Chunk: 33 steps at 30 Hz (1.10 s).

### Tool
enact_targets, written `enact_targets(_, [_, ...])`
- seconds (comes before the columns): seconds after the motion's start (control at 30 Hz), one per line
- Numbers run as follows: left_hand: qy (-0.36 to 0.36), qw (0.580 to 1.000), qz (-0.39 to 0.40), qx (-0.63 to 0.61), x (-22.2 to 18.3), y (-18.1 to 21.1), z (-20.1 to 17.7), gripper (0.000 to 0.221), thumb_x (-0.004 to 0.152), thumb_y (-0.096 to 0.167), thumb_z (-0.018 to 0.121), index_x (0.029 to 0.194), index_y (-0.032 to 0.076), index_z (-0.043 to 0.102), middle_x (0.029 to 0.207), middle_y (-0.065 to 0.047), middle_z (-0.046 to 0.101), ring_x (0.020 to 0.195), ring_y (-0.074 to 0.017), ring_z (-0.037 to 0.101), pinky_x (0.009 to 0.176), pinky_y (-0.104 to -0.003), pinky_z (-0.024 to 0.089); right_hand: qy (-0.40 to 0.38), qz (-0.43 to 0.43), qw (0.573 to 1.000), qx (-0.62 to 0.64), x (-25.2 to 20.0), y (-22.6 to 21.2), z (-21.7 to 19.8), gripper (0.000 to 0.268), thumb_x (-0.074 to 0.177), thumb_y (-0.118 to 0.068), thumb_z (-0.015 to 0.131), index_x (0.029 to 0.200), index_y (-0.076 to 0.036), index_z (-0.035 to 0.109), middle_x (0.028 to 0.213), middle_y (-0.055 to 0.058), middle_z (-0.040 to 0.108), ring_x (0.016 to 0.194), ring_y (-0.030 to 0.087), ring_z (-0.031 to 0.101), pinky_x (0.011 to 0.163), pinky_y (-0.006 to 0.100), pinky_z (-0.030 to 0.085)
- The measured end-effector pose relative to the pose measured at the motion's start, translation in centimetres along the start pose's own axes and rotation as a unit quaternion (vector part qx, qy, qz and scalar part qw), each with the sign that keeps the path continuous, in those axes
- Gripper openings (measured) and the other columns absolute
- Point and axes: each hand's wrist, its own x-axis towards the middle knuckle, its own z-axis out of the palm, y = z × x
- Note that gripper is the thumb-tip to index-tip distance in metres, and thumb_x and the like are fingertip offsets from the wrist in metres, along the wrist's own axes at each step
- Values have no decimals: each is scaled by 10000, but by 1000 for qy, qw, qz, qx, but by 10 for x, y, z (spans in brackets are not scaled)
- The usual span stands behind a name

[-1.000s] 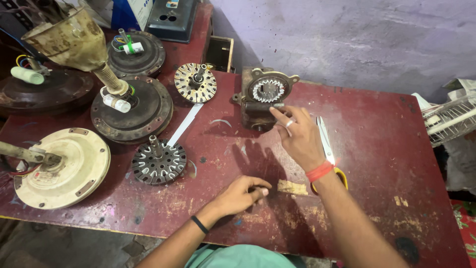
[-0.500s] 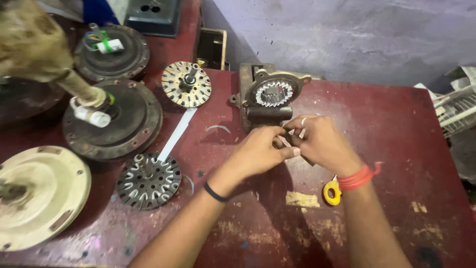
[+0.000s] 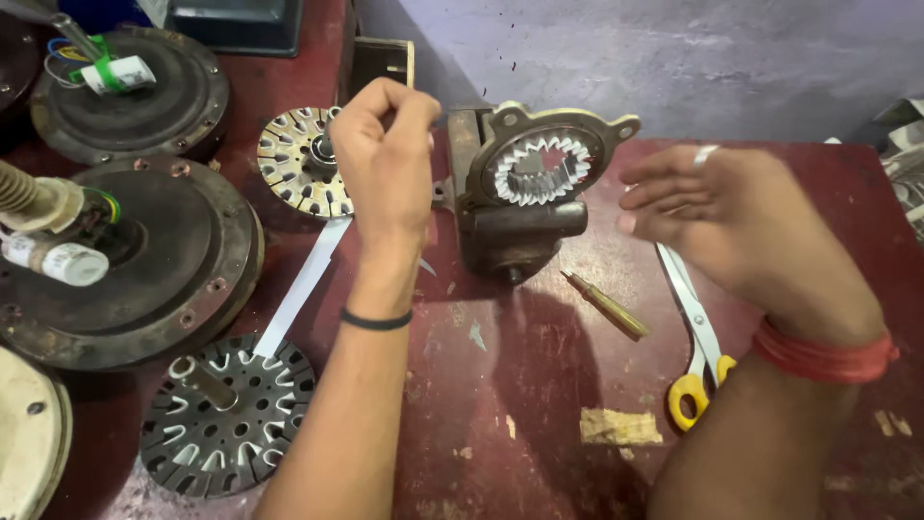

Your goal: The person uses a small metal tool to scrape and clean the interior of a motor stator held in a vise. They repeatedly insert the tool into the stator slots and rotate the stator to access different areas, removing debris from the winding slots.

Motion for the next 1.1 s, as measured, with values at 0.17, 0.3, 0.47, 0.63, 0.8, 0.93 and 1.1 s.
enact_targets(0.17, [-70, 992, -57, -87, -9, -46, 7, 177, 961, 104, 616, 811, 38, 683, 700, 31, 587, 631, -35, 494, 578, -216, 363, -18, 14, 999, 28, 11, 5, 19, 350, 784, 82, 661, 1130, 39, 690, 976, 106, 784, 908, 154, 731, 832, 281, 591])
enact_targets(0.3, [-29, 992, -66, -105, -14, -47, 19, 178, 949, 100, 600, 806, 26, 677, 700, 32, 607, 616, -45, 486, 538, -235, 330, -38, 51, 998, -3, 9, -3, 19, 218, 830, 15, 670, 1035, 32, 742, 868, 100, 793, 840, 153, 722, 739, 282, 567])
enact_targets(0.47, [-61, 988, 24, 138, -3, 14, 9, 331, 922, 178, 619, 658, -21, 614, 587, -7, 527, 573, -76, 451, 516, -300, 331, 23, 33, 997, 71, 3, -17, 18, 191, 887, -55, 636, 1042, 14, 723, 822, 72, 758, 754, 115, 702, 636, 255, 557])
enact_targets(0.63, [-297, 890, -82, 336, -17, 77, 17, 357, 805, 316, 683, 620, 11, 717, 471, -86, 607, 447, -142, 597, 482, -329, 496, 27, 95, 995, 22, 1, -29, 20, 142, 813, -94, 770, 912, 5, 748, 695, 69, 757, 622, 104, 660, 557, 275, 503])
enact_targets(0.8, [-303, 845, -16, 441, -27, 105, 27, 326, 754, 369, 800, 697, 49, 787, 561, -120, 653, 513, -224, 648, 570, -374, 525, 47, 49, 998, -4, 1, -30, 20, 116, 769, -12, 733, 881, 15, 748, 692, 67, 743, 622, 77, 634, 574, 250, 503])
enact_targets(0.93, [-303, 840, -109, 436, -21, 111, 24, 372, 744, 413, 799, 699, 43, 786, 555, -120, 697, 520, -222, 691, 590, -377, 550, 81, 65, 995, -12, 3, -22, 15, 137, 776, -28, 743, 896, 36, 750, 703, 89, 704, 618, 91, 588, 551, 282, 473])
enact_targets(1.1, [-395, 805, -116, 427, -27, 107, 30, 386, 727, 459, 794, 706, 74, 787, 599, -94, 728, 543, -214, 714, 594, -379, 573, 2, 61, 998, -12, 2, -15, 14, 158, 799, -54, 729, 912, 33, 795, 712, 91, 759, 616, 99, 634, 568, 279, 512])
